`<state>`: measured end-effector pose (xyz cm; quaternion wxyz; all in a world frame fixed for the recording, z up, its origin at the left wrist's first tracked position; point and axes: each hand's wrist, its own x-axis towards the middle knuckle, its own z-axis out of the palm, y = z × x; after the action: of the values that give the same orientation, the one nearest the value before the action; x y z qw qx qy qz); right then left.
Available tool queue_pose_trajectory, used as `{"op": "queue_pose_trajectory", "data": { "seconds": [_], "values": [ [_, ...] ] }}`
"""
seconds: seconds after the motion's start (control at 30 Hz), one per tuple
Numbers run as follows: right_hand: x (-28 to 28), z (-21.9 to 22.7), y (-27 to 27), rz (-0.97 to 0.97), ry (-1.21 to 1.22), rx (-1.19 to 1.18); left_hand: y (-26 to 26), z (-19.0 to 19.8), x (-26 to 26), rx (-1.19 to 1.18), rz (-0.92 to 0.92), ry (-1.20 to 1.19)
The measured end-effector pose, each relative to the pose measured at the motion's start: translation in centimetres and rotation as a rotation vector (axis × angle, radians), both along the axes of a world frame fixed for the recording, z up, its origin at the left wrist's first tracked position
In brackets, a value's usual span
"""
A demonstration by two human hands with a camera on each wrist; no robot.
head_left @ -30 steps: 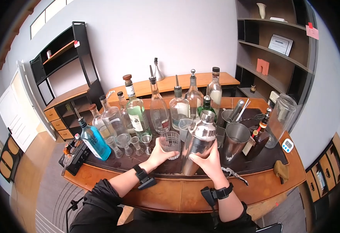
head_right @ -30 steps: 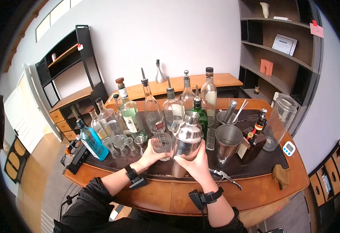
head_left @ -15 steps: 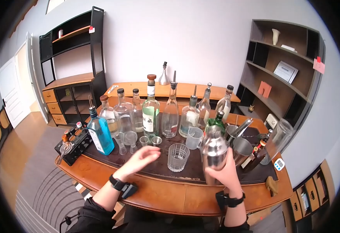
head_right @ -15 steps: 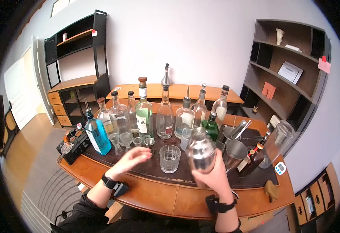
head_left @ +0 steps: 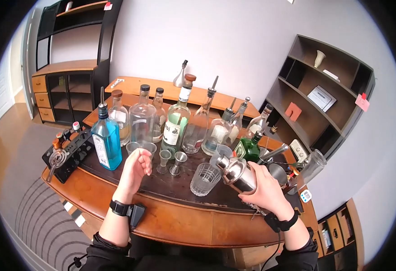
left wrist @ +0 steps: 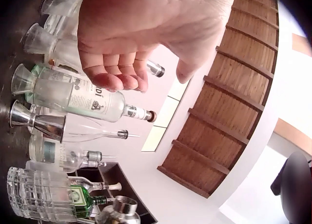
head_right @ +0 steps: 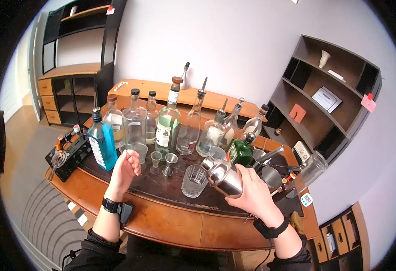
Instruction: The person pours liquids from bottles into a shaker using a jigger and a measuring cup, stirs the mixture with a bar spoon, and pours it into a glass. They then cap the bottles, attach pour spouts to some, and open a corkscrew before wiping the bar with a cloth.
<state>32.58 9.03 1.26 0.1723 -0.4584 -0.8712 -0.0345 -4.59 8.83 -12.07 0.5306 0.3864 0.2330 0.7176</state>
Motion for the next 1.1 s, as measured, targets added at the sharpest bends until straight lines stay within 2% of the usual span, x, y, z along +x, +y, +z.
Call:
{"op": "queue_pose_trajectory", "data": {
  "seconds": [0.1,0.23,0.37,0.43,1.1],
  "values": [
    [-0.9,0.4,0.8,-0.002,-0.148,-0.002,-0.3,-0.1,-0.4,-0.004,-0.007,-0.109],
    [-1.4,0.0,2.1,0.065,-0.268,0.095,-0.6,0.0,-0.6,-0.014,0.037,-0.132],
    [-1.7,0.5,2.4,0.048,-0.371,0.104,-0.6,-0.2,-0.7,-0.028,0.05,-0.141],
    [-1.8,0.7,2.5,0.07,-0.471,0.212,-0.8,0.0,-0.6,-0.045,0.055,-0.128],
    [-4.1,5.1,2.2,0.049,-0.737,0.389,-0.8,-0.1,-1.0,-0.055,0.078,-0.137]
  ]
}}
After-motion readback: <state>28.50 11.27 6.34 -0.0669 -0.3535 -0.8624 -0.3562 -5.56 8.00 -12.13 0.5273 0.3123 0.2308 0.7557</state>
